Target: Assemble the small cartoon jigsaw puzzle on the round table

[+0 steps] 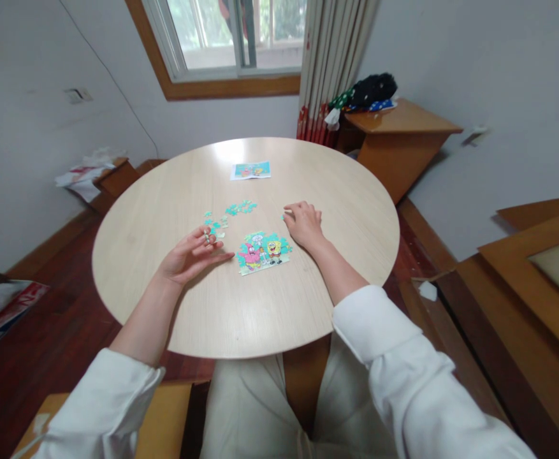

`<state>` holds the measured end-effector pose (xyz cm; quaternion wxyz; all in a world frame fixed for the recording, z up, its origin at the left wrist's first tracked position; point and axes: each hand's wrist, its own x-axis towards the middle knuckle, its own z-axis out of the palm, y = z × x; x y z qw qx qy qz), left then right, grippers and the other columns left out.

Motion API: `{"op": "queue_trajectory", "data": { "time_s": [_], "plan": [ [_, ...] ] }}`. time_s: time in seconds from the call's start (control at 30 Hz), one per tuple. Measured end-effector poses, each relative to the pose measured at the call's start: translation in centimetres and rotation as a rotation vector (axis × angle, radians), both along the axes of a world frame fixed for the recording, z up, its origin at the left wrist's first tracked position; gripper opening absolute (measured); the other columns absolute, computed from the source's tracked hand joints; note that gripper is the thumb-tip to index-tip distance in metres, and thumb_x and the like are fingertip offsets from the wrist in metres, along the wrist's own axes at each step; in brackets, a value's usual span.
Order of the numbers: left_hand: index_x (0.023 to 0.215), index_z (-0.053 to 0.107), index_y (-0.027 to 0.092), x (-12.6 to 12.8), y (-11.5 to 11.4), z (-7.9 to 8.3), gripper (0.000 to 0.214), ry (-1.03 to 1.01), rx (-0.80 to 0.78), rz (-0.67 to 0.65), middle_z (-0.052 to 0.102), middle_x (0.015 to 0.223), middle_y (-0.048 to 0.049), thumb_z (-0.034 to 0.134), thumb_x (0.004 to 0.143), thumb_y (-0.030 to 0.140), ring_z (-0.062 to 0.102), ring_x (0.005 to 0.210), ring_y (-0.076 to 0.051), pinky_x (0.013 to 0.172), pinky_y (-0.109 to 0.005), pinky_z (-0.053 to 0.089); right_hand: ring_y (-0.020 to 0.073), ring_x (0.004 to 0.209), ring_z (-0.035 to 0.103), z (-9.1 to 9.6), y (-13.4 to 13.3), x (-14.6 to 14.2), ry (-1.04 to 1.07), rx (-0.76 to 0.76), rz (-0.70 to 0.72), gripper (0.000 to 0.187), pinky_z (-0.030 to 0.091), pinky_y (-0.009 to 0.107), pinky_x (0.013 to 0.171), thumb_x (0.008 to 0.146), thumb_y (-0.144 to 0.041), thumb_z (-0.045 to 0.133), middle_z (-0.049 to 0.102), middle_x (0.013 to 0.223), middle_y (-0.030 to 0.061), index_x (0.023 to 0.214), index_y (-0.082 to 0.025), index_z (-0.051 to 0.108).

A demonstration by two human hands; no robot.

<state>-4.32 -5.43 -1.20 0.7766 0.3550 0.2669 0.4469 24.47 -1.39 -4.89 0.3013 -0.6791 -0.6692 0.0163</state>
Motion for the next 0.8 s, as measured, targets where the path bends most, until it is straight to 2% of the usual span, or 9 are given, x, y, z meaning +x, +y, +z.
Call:
{"op": "queue_trajectory", "data": {
  "time_s": [0.23,0.3,0.4,0.5,0.67,0.8],
  "plan": [
    [0.086,0.063,0.017,0.3,-0.2,0.3,0.025,-0.023,-0.035,0.027,0.066,0.070,0.0004,0.078,0.066,0.013,0.066,0.078,-0.018,0.097,-0.053,0.047,0.0312,0.110,0.052,0.5,-0.2,-0.2,0.003,-0.058,-0.035,0.025,0.037,0.048,0.092,0.084,-0.026,0.055,0.063,0.111,0.0134,0.103,-0.021,0.072],
    [0.084,0.063,0.017,0.3,-0.1,0.6,0.020,-0.069,-0.061,0.114,0.065,0.068,0.0015,0.075,0.069,0.011,0.065,0.073,-0.015,0.098,-0.050,0.047,0.0305,0.110,0.053,0.6,-0.2,-0.2,0.019,-0.067,-0.046,0.027,0.038,0.047,0.092,0.085,-0.021,0.052,0.064,0.110,0.0134,0.104,-0.020,0.071],
    [0.076,0.060,0.016,0.1,0.5,1.1,0.010,-0.177,-0.137,0.360,0.060,0.062,0.0038,0.066,0.078,0.008,0.059,0.060,-0.007,0.096,-0.036,0.049,0.0302,0.108,0.054,0.6,-0.1,-0.1,0.044,-0.063,-0.052,0.033,0.039,0.048,0.092,0.085,-0.016,0.047,0.065,0.110,0.0140,0.109,-0.019,0.069],
    [0.072,0.057,0.015,-0.1,1.3,1.0,0.017,-0.250,-0.231,0.580,0.058,0.062,0.0039,0.056,0.086,0.006,0.052,0.051,-0.002,0.090,-0.026,0.049,0.0298,0.105,0.055,0.5,-0.1,0.0,0.072,-0.029,-0.030,0.037,0.040,0.047,0.092,0.084,-0.016,0.045,0.065,0.110,0.0151,0.113,-0.017,0.067],
    [0.075,0.054,0.017,-0.5,2.1,0.3,0.016,-0.243,-0.227,0.704,0.058,0.067,0.0047,0.058,0.087,0.006,0.048,0.050,-0.001,0.074,-0.019,0.049,0.0303,0.104,0.055,0.3,-0.1,0.0,0.103,0.043,0.001,0.040,0.039,0.048,0.091,0.082,-0.014,0.041,0.065,0.107,0.0146,0.111,-0.019,0.067],
    [0.075,0.054,0.017,-0.8,2.0,0.5,0.016,-0.260,-0.230,0.745,0.056,0.068,0.0041,0.057,0.087,0.006,0.048,0.052,-0.001,0.070,-0.018,0.048,0.0300,0.103,0.055,0.4,-0.2,-0.1,0.113,0.044,0.009,0.041,0.038,0.048,0.090,0.081,-0.012,0.040,0.065,0.106,0.0142,0.110,-0.019,0.067]
  ]
}}
